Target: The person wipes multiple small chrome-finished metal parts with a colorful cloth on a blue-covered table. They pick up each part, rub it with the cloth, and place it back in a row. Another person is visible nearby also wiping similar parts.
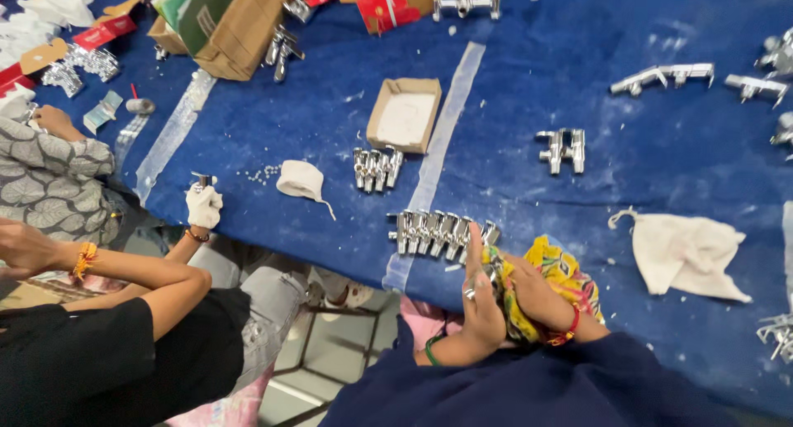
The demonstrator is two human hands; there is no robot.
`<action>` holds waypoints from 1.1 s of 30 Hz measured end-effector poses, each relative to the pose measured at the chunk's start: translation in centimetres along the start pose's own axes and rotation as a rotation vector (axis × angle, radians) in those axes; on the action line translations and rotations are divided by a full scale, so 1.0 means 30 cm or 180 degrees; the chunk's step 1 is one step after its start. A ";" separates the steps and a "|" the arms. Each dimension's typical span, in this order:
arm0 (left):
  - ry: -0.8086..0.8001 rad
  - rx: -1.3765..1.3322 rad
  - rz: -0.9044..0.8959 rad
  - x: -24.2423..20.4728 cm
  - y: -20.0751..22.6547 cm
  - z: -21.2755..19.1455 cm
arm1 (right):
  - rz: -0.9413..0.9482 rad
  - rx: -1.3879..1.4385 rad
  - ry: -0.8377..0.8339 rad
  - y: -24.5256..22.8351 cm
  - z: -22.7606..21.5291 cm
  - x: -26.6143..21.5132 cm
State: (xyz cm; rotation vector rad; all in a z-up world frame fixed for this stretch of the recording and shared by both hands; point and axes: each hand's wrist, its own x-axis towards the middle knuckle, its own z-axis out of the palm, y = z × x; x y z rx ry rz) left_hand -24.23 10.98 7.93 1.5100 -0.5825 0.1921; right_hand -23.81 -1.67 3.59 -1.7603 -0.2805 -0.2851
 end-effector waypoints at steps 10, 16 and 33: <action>0.0381 -0.0692 -0.0731 0.014 -0.018 -0.002 | 0.1135 -0.1110 -0.0845 0.094 -0.003 -0.127; 0.0161 -0.1101 -0.0448 0.012 -0.055 0.002 | 0.1538 0.1252 0.0096 0.126 0.004 -0.160; -0.0278 -0.1353 -0.1394 0.049 -0.152 -0.014 | 0.0777 0.0035 -0.0055 0.185 -0.051 -0.159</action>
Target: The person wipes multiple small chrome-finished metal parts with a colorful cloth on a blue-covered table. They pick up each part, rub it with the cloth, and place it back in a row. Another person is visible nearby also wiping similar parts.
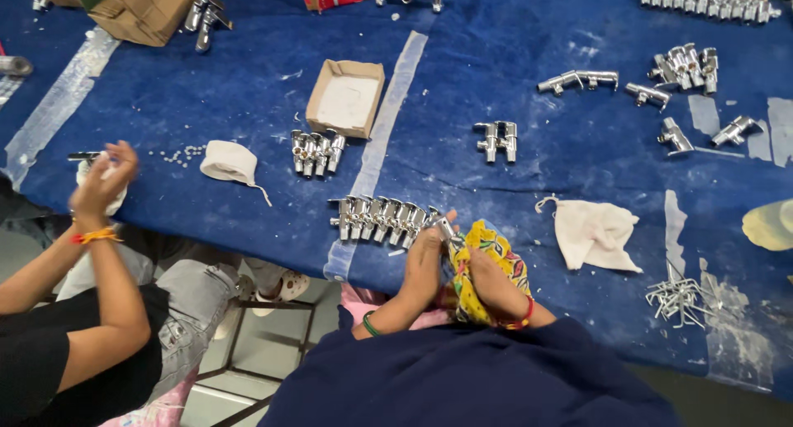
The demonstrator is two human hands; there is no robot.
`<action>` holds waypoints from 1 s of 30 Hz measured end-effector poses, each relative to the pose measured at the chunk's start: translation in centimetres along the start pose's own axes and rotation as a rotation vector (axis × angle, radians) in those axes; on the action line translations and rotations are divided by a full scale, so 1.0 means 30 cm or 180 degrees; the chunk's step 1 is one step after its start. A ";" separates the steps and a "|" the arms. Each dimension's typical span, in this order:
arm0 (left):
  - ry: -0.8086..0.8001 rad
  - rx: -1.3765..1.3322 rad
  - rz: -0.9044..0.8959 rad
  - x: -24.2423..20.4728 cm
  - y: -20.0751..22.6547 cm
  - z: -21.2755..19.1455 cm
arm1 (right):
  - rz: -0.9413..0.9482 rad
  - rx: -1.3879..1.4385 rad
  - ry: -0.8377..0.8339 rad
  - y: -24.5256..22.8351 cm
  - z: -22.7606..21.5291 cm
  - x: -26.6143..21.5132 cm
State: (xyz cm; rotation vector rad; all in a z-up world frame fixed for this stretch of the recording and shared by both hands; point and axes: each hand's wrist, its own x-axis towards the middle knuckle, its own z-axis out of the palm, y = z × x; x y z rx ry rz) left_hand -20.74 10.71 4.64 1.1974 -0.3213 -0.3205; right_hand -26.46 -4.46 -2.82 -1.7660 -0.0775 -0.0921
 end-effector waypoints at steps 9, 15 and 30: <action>0.0041 0.0971 -0.0358 0.017 -0.005 -0.014 | 0.0049 -0.0860 0.1405 -0.278 -0.076 -0.033; -0.1612 0.3289 0.0081 -0.056 -0.011 0.068 | -0.1016 -0.0548 0.1129 -0.345 -0.097 -0.025; -0.1644 0.1700 -0.0619 -0.109 0.002 0.077 | -0.0782 -0.1530 0.0028 -0.403 -0.006 -0.011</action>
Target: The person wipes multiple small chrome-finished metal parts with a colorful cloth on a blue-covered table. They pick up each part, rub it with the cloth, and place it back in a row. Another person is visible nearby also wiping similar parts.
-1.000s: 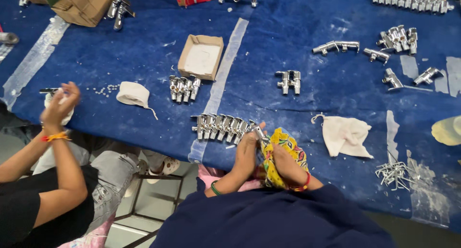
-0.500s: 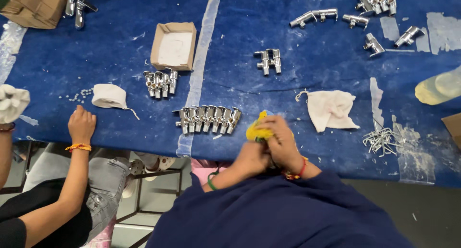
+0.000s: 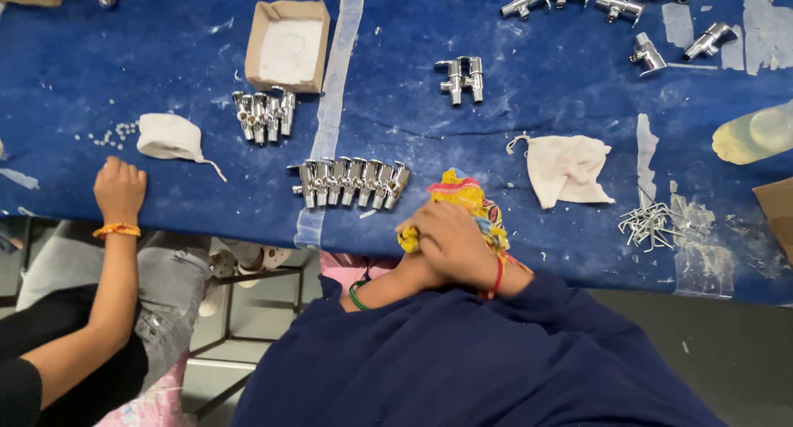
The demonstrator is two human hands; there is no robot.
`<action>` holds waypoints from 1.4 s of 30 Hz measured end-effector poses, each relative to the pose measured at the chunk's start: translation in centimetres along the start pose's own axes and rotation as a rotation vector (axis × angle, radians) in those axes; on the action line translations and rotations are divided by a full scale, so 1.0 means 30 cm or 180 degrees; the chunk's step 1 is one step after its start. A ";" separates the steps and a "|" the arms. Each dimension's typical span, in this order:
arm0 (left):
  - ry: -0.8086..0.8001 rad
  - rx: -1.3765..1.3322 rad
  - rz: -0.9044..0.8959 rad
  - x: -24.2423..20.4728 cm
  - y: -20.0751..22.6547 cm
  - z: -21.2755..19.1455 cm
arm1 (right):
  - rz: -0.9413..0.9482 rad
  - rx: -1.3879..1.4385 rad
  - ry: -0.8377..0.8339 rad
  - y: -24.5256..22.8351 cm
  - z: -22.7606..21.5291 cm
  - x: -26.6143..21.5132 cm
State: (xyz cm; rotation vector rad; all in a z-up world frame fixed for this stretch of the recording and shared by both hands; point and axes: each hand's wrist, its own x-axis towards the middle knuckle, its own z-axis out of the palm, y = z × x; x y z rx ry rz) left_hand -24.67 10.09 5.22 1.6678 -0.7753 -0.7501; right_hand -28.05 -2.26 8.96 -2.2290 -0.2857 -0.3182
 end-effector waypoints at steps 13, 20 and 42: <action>-0.0009 -0.1836 0.0080 -0.013 0.006 -0.028 | -0.0479 0.0281 0.0251 -0.103 -0.063 0.020; 0.0438 0.1056 -0.0257 0.005 0.107 -0.023 | 0.1206 0.1212 0.0541 0.195 -0.028 0.067; 0.1169 0.0199 -0.0236 0.025 -0.137 -0.112 | 0.1565 0.1662 0.1194 0.404 0.030 0.019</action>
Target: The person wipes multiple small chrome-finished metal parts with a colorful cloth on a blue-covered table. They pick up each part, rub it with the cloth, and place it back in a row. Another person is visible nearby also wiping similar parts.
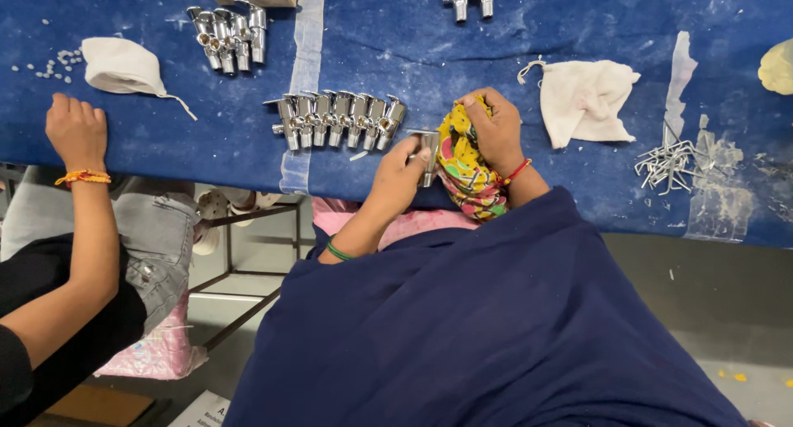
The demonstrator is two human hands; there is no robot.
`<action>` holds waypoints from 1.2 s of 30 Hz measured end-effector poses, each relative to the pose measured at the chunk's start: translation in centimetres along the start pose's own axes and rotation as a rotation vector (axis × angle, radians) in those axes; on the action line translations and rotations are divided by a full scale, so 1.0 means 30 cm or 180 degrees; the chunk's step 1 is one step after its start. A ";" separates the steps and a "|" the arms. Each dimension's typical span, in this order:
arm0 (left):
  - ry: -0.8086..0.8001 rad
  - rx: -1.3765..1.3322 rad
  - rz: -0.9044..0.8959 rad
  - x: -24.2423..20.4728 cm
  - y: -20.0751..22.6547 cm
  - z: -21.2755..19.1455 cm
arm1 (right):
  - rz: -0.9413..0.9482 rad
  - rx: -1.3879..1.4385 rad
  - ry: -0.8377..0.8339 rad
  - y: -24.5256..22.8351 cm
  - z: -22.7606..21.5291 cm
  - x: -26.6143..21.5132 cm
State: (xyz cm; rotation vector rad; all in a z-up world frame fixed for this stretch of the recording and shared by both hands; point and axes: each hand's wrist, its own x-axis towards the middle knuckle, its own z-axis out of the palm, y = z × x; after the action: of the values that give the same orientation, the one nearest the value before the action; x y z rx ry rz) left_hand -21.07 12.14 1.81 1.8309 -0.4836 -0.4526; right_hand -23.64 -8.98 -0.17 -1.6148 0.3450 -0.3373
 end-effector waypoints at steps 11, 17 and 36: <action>0.1015 0.1725 0.1582 0.046 0.115 -0.054 | -0.0023 -0.0025 0.0051 0.009 0.004 0.003; 0.1901 0.1842 0.1807 0.050 0.069 -0.080 | -0.0044 0.0073 0.0029 0.032 -0.011 -0.005; 0.1804 0.3150 0.1616 0.020 -0.049 -0.081 | -0.0027 -0.2372 0.0778 -0.122 -0.198 0.260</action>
State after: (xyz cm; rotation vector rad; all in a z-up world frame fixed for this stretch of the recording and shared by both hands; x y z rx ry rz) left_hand -19.14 14.17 1.07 2.5033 -0.8159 0.7820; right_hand -18.96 -17.38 3.96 -2.3085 0.7084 -0.4444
